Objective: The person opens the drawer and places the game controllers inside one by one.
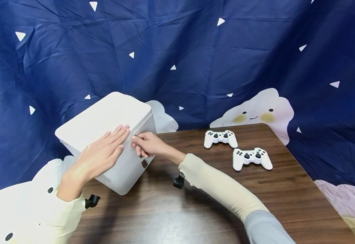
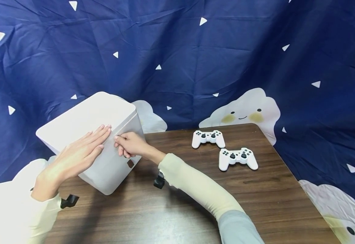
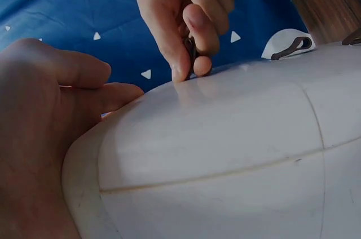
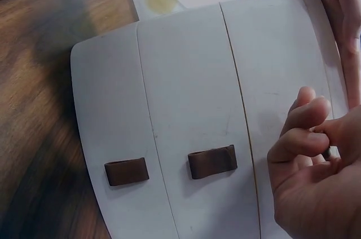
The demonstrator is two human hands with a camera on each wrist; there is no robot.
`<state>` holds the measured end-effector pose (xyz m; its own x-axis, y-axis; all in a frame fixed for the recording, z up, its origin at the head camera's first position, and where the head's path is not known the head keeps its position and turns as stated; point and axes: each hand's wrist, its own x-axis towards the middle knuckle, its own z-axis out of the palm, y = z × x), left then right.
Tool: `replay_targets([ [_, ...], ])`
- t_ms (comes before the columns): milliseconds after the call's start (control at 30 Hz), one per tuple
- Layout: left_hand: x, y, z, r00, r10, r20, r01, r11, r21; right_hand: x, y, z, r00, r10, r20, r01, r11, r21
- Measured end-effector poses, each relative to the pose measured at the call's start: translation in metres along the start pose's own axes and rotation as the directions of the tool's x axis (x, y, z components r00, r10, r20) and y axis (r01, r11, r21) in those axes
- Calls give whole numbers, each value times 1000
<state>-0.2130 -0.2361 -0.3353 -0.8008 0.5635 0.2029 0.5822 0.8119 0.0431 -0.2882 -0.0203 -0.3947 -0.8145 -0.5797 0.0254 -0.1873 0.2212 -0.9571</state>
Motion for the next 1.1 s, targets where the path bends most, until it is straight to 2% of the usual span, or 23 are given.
replay_targets([
  [500,2,1,-1,1000,11,-6,-11,1000,-5,2,5,-3,999,38,-10,-38,999,19],
  [767,1,2,0,1000,-13,-4,13,999,-31,-3,12,-9,999,35,-37,-37,998,-41],
  [967,1,1,0,1000,-18,5,18,999,-33,-6,28,-19,997,61,-37,-61,998,7],
  [1100,0,1,0,1000,-23,11,24,999,-36,-6,41,-20,989,109,-101,-109,994,8],
])
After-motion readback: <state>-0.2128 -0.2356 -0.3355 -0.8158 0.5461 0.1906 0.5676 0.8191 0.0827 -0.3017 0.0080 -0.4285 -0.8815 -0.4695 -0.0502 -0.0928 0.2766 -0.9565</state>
